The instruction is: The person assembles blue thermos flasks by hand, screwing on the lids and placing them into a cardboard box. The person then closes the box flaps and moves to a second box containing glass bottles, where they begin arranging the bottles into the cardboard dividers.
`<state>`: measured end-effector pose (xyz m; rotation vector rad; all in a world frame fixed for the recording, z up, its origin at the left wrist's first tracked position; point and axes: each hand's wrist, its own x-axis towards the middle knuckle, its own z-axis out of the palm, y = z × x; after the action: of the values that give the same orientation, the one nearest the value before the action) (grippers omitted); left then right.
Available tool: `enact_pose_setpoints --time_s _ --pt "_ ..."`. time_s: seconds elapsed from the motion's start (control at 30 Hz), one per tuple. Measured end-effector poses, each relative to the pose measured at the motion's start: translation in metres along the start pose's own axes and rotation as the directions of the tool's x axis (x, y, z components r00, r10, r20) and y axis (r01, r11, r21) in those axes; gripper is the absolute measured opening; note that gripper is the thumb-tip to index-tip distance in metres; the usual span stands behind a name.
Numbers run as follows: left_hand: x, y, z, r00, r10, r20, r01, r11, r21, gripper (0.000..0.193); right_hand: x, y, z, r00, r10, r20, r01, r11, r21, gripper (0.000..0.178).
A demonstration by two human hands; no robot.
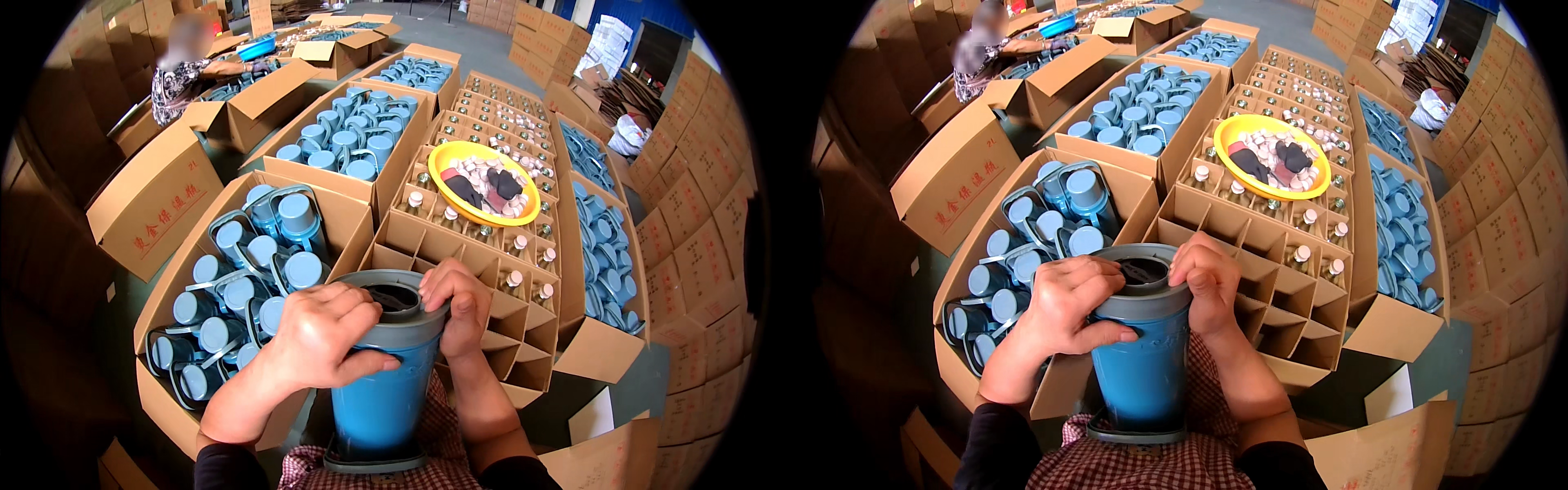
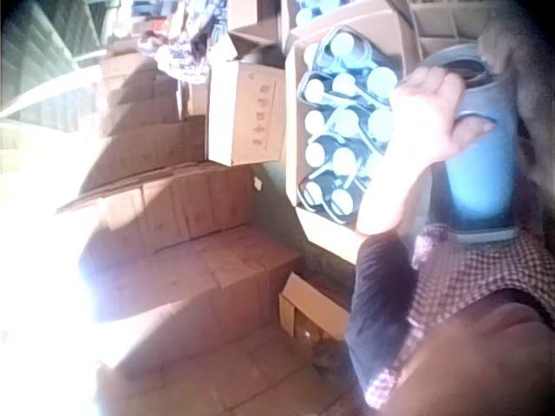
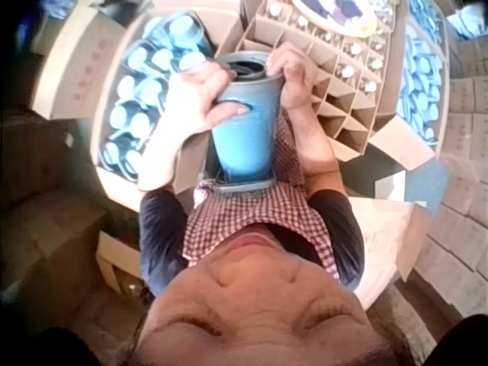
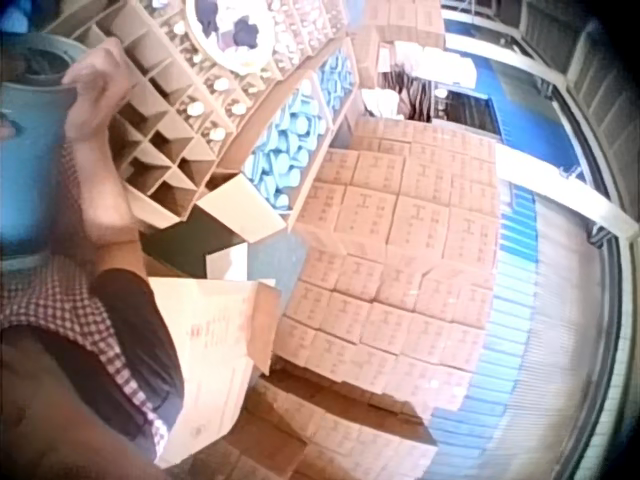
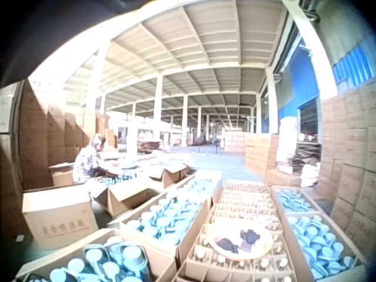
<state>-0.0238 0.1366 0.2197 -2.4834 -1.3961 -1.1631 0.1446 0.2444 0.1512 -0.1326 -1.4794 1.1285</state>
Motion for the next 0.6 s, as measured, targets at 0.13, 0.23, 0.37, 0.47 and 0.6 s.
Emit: enact_pose_setpoints --time_s 0.13,0.23,0.37,0.47,0.6 --pt "-0.001 -0.007 -0.001 1.000 -0.002 -0.019 0.001 0.999 -0.036 0.044 0.002 0.042 0.001 0.998 0.030 -0.047 -0.008 0.914 0.406 0.050" --pt "-0.003 -0.009 -0.002 0.999 -0.011 -0.031 0.009 0.999 -0.054 0.044 0.004 0.053 0.006 0.999 0.034 -0.006 -0.024 0.817 0.576 0.050" --pt "-0.002 -0.011 -0.001 1.000 -0.005 -0.020 0.004 0.997 -0.081 0.045 0.000 0.060 0.002 1.000 0.030 -0.001 -0.022 0.755 0.655 0.051" --pt "0.003 -0.013 -0.002 1.000 0.001 -0.011 -0.002 0.995 -0.098 0.044 -0.001 0.072 0.004 0.994 0.112 -0.008 -0.066 0.642 0.764 0.051" --pt "0.005 -0.012 0.001 1.000 0.003 -0.029 -0.007 0.992 -0.128 0.042 0.004 0.101 0.023 0.995 0.048 0.083 -0.096 0.447 0.889 0.054"
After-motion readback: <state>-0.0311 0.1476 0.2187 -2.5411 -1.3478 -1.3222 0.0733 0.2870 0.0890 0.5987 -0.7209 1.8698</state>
